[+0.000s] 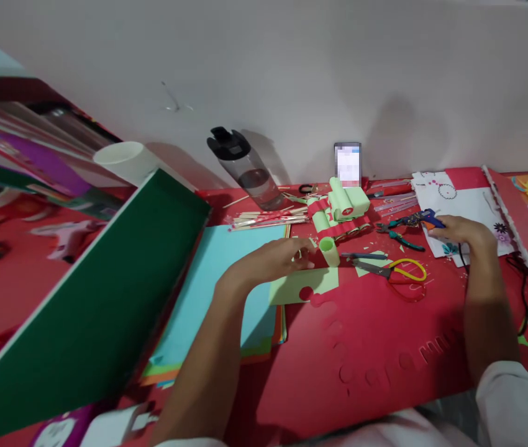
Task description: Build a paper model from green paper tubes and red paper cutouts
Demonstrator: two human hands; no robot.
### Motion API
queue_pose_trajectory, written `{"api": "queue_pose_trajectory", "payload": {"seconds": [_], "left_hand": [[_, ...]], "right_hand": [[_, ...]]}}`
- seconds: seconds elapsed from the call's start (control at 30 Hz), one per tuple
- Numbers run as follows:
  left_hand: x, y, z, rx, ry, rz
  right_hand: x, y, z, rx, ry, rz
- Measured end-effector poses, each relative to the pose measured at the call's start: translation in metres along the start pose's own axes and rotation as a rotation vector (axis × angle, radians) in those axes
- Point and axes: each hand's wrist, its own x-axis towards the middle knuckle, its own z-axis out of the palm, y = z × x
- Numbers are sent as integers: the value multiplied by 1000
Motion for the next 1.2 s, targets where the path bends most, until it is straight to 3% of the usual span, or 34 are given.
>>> {"api": "queue_pose_trajectory", "payload": {"seconds": [0.1, 0.27, 0.53, 0.77, 1.0, 1.2], "left_hand": [[-2, -1, 0, 37, -37, -50], [-2, 0, 2, 90, -134, -134], [-10, 6, 14, 130, -167, -224], [-35, 0, 38, 43, -84, -203], [-33, -4, 67, -11, 12, -136], [-25, -10, 76, -75, 51, -123]], "right_hand": [[4, -1, 3, -50, -65, 39], [6, 2, 6, -108, -28, 114], [6, 7, 12, -142, 43, 174], [9, 14, 13, -132, 160, 174], [6, 19, 3, -21, 77, 112], [-8, 10, -6, 78, 28, 183]]}}
